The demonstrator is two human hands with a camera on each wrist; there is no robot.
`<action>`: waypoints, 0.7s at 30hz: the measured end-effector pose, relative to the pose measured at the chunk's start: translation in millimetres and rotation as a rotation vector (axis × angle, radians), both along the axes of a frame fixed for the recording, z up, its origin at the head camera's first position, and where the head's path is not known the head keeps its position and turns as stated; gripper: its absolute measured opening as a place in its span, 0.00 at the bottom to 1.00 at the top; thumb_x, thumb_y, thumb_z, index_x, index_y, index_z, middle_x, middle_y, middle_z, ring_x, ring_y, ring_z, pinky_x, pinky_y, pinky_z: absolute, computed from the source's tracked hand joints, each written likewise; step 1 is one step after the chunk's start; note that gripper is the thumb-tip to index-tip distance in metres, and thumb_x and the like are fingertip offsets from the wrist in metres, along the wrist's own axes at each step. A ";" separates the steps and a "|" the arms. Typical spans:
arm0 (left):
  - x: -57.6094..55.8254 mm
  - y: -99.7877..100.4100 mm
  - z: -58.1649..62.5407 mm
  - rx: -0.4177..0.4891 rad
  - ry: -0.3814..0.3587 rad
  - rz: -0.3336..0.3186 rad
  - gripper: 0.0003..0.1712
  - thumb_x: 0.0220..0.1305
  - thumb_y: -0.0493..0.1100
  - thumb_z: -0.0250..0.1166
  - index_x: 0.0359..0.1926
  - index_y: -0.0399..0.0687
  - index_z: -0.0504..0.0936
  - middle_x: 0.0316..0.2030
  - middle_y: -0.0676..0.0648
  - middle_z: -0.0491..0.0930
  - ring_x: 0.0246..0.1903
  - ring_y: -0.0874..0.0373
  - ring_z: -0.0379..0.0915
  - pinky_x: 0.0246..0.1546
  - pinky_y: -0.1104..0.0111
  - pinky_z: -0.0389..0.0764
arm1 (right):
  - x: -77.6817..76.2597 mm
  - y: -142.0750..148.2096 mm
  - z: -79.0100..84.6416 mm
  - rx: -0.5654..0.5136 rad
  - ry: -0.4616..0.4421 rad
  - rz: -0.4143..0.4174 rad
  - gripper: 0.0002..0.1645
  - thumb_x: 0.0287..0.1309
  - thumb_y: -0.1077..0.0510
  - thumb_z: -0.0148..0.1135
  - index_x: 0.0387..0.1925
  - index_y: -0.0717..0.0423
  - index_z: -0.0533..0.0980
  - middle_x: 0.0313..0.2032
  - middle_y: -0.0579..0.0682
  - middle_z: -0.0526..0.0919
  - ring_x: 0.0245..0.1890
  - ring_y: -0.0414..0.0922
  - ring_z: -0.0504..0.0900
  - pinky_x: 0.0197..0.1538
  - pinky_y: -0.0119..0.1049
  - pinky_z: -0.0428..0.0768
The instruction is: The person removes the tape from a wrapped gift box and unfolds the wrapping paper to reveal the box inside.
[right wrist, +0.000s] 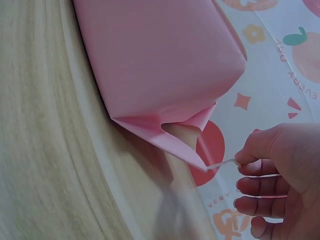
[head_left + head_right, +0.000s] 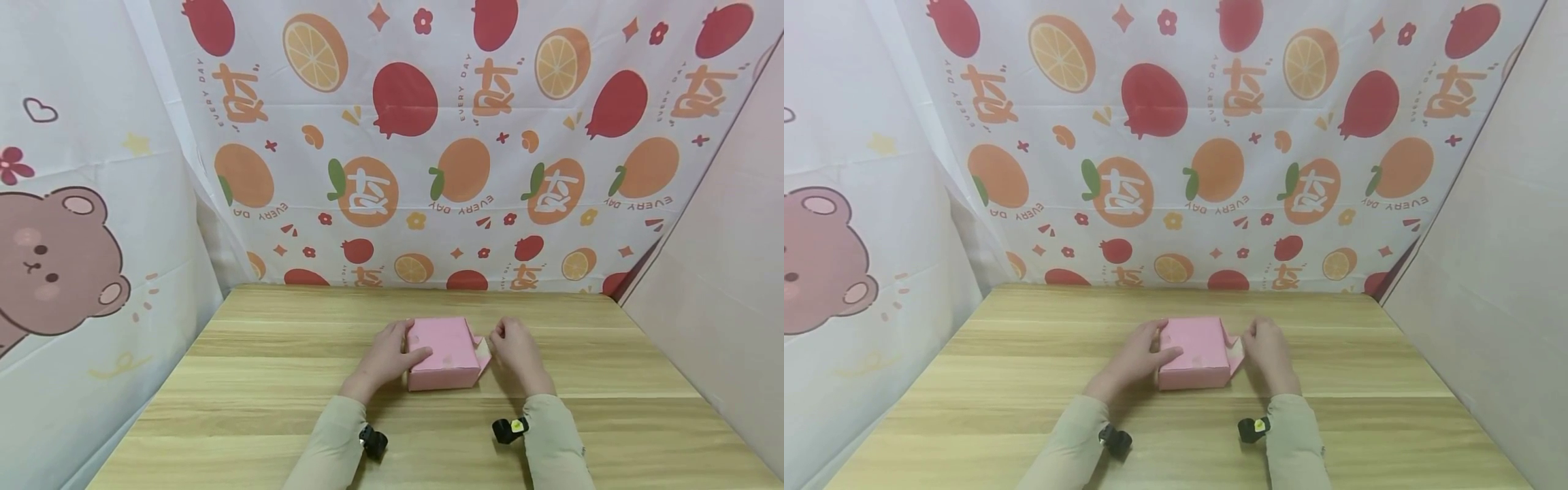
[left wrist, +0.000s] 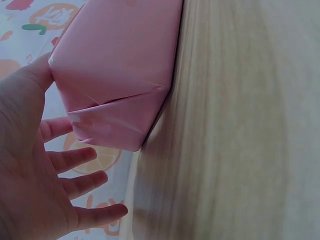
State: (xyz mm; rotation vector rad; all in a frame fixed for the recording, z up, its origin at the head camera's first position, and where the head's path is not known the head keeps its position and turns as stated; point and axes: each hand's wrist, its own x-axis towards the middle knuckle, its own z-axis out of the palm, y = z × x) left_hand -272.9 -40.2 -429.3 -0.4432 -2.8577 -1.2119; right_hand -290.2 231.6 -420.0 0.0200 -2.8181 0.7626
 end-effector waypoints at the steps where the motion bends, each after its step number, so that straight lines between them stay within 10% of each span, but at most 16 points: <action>1: 0.0 -0.3 -0.2 -0.013 0.009 0.006 0.49 0.58 0.70 0.62 0.71 0.49 0.62 0.70 0.42 0.63 0.70 0.45 0.59 0.69 0.50 0.64 | -0.1 0.2 -0.3 0.000 0.000 -0.002 0.06 0.58 0.60 0.54 0.27 0.57 0.72 0.30 0.53 0.74 0.30 0.47 0.73 0.33 0.38 0.72; 21: -5.4 -5.4 4.4 -0.112 0.196 0.135 0.26 0.60 0.62 0.66 0.47 0.47 0.77 0.33 0.51 0.77 0.31 0.60 0.69 0.31 0.69 0.71 | -3.3 -9.0 3.1 0.024 0.010 0.012 0.08 0.62 0.57 0.56 0.27 0.55 0.73 0.26 0.50 0.75 0.27 0.45 0.72 0.32 0.37 0.70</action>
